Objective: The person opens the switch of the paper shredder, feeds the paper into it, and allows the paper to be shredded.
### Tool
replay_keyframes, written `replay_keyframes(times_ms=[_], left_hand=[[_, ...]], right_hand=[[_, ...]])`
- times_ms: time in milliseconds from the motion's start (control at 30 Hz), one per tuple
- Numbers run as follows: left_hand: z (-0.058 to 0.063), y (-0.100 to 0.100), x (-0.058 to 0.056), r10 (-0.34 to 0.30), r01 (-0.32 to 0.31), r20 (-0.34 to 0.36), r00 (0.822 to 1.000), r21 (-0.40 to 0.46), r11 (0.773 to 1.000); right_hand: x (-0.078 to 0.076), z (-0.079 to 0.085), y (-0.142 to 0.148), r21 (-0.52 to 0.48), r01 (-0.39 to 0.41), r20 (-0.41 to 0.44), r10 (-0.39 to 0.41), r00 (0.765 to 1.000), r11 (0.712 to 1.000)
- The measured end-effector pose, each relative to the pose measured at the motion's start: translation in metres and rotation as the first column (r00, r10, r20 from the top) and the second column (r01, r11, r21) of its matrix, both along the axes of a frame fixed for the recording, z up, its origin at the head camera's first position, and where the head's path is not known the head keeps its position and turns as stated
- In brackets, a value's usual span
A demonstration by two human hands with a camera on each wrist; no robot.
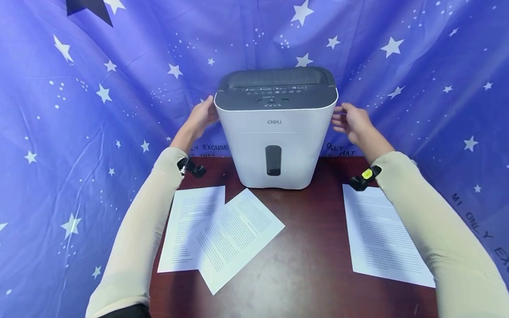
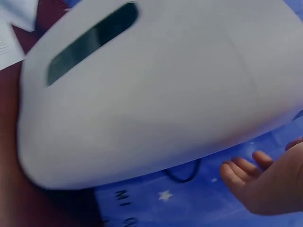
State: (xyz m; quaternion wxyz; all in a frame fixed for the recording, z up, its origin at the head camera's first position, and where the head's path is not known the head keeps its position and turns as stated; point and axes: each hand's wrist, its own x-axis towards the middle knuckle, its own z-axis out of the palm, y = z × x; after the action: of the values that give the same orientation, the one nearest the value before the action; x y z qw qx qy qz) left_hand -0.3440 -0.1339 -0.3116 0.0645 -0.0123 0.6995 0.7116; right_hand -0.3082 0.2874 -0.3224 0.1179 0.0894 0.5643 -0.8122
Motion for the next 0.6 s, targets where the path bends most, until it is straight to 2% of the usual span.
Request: replay_keyframes(times_ms=[67, 167, 233, 333, 467, 600], left_hand=[[-0.008, -0.006, 0.006, -0.021, 0.024, 0.032, 0.999, -0.068, 0.997], [-0.023, -0.013, 0.016, -0.048, 0.064, 0.093, 0.995, -0.181, 0.981], [-0.036, -0.019, 0.024, -0.069, 0.106, 0.146, 0.987, -0.263, 0.959], [-0.057, -0.025, 0.036, -0.097, 0.178, 0.229, 0.969, -0.364, 0.914], [-0.088, -0.030, 0.054, -0.120, 0.265, 0.330, 0.936, -0.443, 0.856], [-0.118, -0.032, 0.068, -0.145, 0.366, 0.432, 0.890, -0.487, 0.793]], right_hand=[[0.007, -0.013, 0.004, 0.054, -0.018, 0.034, 0.016, 0.999, 0.998], [0.017, -0.034, 0.008, 0.104, -0.033, 0.107, 0.022, 0.994, 0.994], [0.023, -0.048, 0.010, 0.133, -0.044, 0.156, 0.023, 0.987, 0.990], [0.031, -0.071, 0.012, 0.198, -0.111, 0.222, 0.065, 0.973, 0.974], [0.044, -0.104, 0.008, 0.301, -0.275, 0.283, 0.190, 0.940, 0.913], [0.063, -0.136, -0.010, 0.339, -0.409, 0.333, 0.298, 0.894, 0.848]])
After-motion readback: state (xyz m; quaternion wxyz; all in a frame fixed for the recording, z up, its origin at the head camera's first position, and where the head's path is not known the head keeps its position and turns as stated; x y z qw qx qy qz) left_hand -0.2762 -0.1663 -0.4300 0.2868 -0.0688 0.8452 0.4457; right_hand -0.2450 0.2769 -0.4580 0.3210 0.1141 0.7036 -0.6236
